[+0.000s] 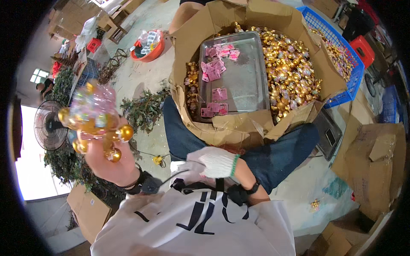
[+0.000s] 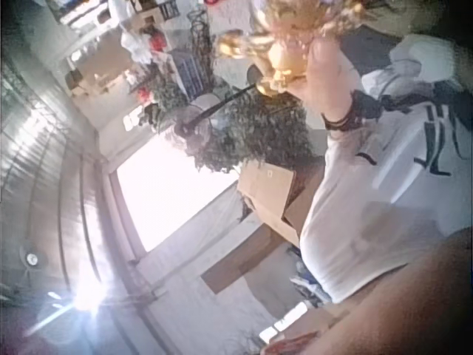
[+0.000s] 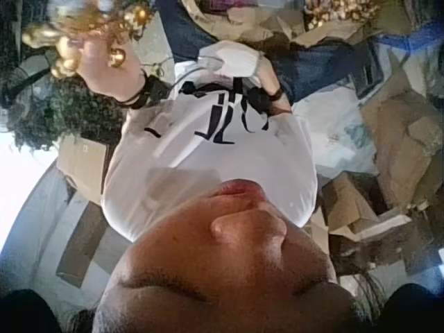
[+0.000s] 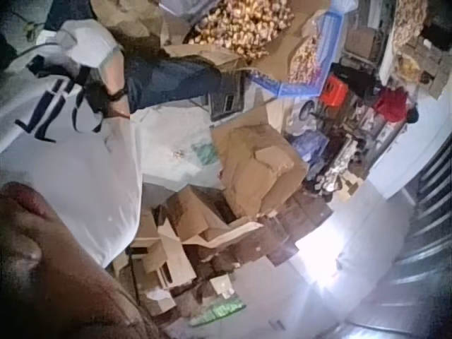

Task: The recorder is sitting on the floor and manually wrapping individual gold-colored chocolate spheres in pink wrappers.

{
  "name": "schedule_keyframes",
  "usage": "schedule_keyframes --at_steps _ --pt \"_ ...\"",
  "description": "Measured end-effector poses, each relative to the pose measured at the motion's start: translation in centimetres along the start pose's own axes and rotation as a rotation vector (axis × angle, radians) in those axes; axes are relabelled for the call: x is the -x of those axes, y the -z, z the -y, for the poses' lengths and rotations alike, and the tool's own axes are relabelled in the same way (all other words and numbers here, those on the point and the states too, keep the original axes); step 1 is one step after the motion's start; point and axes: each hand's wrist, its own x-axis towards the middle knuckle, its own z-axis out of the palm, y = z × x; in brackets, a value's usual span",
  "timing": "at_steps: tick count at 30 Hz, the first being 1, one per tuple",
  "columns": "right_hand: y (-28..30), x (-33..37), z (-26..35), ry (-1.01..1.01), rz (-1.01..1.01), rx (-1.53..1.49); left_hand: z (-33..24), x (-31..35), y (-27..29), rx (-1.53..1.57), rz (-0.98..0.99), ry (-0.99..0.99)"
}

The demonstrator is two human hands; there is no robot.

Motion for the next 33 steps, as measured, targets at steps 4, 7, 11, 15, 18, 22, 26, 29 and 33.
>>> schedule_keyframes --at_steps 4,7,11,15,18,22,26,29,33 --pt "4.9 0.9 3.4 -0.355 -0.065 -0.409 1.1 2.0 2.8 -0.380 -0.228 0.200" --pt "5.5 2.9 1.9 -0.290 -0.450 -0.380 4.6 4.4 5.0 -0.661 0.178 0.191" --pt "4.4 3.9 1.5 -0.198 -0.346 -0.134 7.1 8.2 6.2 -0.826 0.832 0.166" --pt "-0.4 5.6 0.0 -0.465 -0.073 -0.530 8.0 8.9 6.5 -0.631 1.246 0.479" --pt "-2.3 6.6 0.3 -0.324 -0.230 -0.237 7.7 5.7 5.3 -0.296 1.462 0.684" --pt "-2.4 6.1 2.4 -0.583 -0.338 -0.830 9.8 5.2 4.6 -0.530 1.570 1.161" --pt "-3.3 7.9 2.2 -0.582 -0.410 -1.067 9.8 8.6 4.8 -0.674 1.382 0.881" --pt "-2.2 9.2 2.6 -0.654 -0.272 -0.294 10.4 9.1 5.0 -0.589 1.152 0.751" --pt "-0.7 8.9 4.1 -0.604 -0.185 0.089 10.6 8.2 3.6 -0.582 1.004 0.489"
